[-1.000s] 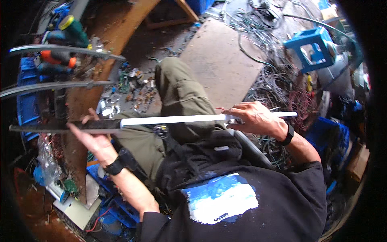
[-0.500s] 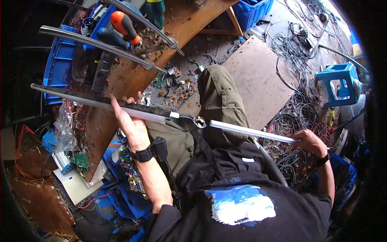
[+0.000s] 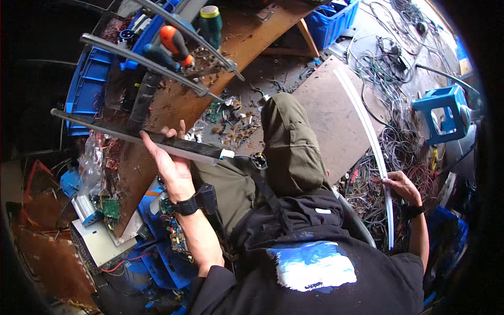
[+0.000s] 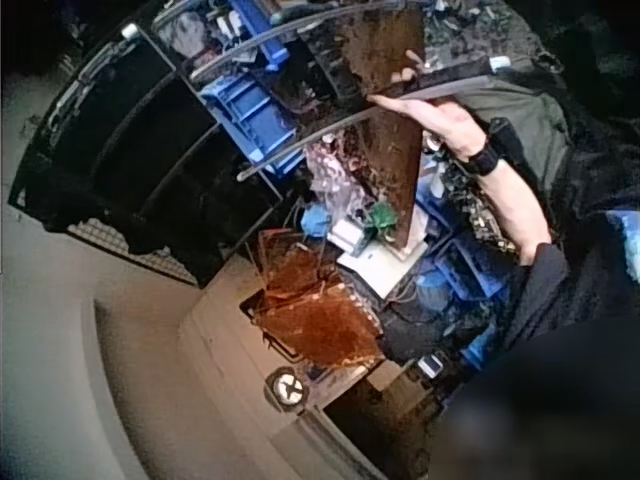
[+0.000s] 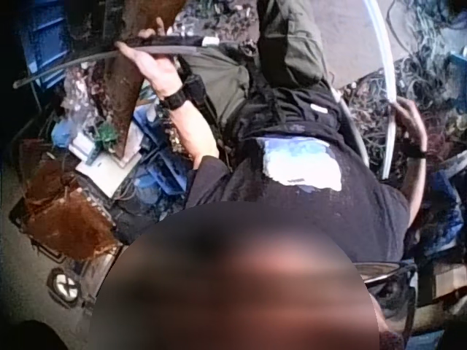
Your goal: The person disassembles a fluorescent tube light fixture using a screwdriver, removes the tube, and then reassembles the fixture by screwing the end caps back on. The person handles the fixture and tube repeatedly during the process.
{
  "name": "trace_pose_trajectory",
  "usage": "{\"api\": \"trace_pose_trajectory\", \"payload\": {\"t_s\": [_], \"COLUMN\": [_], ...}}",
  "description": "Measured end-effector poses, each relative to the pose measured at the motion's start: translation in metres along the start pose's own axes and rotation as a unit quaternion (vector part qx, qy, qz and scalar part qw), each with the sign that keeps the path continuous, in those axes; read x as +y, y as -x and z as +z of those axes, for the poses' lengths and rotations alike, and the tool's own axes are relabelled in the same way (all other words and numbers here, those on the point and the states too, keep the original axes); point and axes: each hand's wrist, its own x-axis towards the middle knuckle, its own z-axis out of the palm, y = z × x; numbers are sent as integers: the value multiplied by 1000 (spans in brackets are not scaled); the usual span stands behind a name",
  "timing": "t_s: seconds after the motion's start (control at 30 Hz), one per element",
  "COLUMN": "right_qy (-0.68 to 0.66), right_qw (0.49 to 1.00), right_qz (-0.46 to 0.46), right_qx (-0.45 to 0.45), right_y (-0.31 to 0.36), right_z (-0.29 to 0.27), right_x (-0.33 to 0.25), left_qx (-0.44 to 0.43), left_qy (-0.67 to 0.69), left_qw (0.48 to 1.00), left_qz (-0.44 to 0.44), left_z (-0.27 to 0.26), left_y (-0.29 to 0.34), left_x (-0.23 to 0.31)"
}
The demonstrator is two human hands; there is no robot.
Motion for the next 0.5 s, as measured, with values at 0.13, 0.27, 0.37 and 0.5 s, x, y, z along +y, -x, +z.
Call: {"api": "trace_pose_trajectory", "payload": {"t_s": [0.13, 0.27, 0.37, 0.5], "right_qy": [-47, 104, 180, 159], "right_qw": [999, 990, 971, 935], "right_qz": [-23, -75, -145, -315], "right_qx": [13, 50, 58, -33], "right_y": [-17, -26, -37, -39], "right_z": [15, 29, 45, 72], "right_x": [-7, -45, -106, -213], "left_qx": [-25, -34, -33, -34], "left_qy": [29, 63, 70, 72], "left_qw": [999, 997, 997, 997], "left_qz": [6, -6, -6, -6], "left_z": [3, 0, -2, -6], "left_y": [6, 11, 14, 17], "left_x": [12, 19, 21, 20]}}
